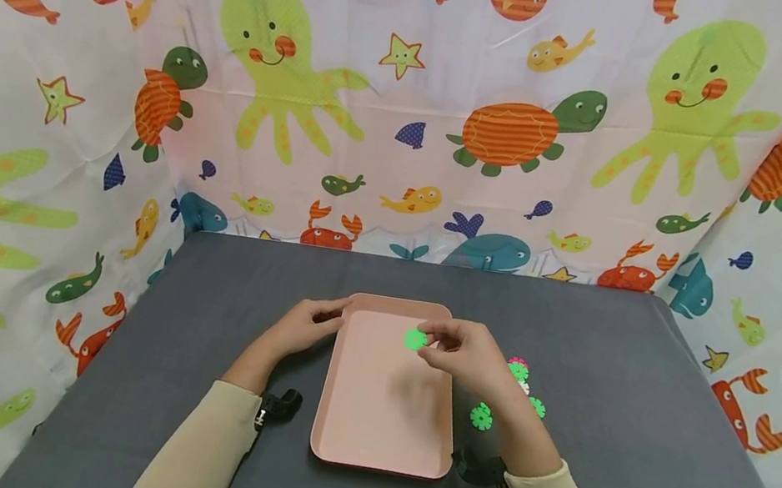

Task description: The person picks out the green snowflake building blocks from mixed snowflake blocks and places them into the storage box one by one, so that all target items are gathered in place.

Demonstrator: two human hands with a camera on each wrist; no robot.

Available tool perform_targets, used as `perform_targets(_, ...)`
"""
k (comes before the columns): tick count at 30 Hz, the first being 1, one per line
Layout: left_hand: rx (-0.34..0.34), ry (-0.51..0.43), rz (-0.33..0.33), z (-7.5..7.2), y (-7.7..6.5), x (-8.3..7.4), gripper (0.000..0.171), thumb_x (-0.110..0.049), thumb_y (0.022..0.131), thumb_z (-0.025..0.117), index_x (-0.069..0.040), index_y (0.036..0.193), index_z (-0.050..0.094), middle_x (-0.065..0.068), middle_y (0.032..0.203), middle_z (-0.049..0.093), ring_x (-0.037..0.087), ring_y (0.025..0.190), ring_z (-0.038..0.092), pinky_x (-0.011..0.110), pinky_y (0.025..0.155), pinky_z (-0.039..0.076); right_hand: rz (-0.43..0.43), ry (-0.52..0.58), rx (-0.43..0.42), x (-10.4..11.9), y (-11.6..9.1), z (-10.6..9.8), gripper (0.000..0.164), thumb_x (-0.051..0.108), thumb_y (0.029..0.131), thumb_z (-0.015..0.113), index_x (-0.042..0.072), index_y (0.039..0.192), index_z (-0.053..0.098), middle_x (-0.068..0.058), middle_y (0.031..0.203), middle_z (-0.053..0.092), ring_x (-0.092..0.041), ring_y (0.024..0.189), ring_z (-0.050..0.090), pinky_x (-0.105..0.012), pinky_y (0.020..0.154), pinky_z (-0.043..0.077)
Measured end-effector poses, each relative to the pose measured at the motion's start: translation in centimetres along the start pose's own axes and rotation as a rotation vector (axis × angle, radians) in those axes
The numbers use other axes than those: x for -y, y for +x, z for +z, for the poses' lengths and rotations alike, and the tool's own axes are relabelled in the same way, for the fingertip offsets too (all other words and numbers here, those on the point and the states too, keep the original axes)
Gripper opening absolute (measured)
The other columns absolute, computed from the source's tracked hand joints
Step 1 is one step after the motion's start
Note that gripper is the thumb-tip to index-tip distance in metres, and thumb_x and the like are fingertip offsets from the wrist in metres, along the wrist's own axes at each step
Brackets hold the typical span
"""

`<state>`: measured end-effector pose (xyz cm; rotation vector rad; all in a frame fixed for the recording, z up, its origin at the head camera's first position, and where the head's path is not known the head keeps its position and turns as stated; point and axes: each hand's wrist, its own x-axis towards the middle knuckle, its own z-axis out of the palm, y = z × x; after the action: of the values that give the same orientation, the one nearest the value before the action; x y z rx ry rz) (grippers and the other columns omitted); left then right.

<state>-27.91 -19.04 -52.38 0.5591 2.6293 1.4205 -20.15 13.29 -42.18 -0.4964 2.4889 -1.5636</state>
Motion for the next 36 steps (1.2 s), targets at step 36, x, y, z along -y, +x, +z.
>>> perform_targets(36,-0.023,-0.036,-0.027,0.4,-0.2,-0.2,0.048,-0.02,0.103,0.065,-0.018,0.15,0.056,0.008,0.146,0.058,0.025,0.124,0.061,0.046,0.1,0.051,-0.136,-0.488,0.366,-0.1,-2.6,12.7,0.019,0.014,0.078,0.089,0.019,0.094,0.08,0.016,0.065,0.053,-0.001,0.063,0.049,-0.02,0.059,0.042)
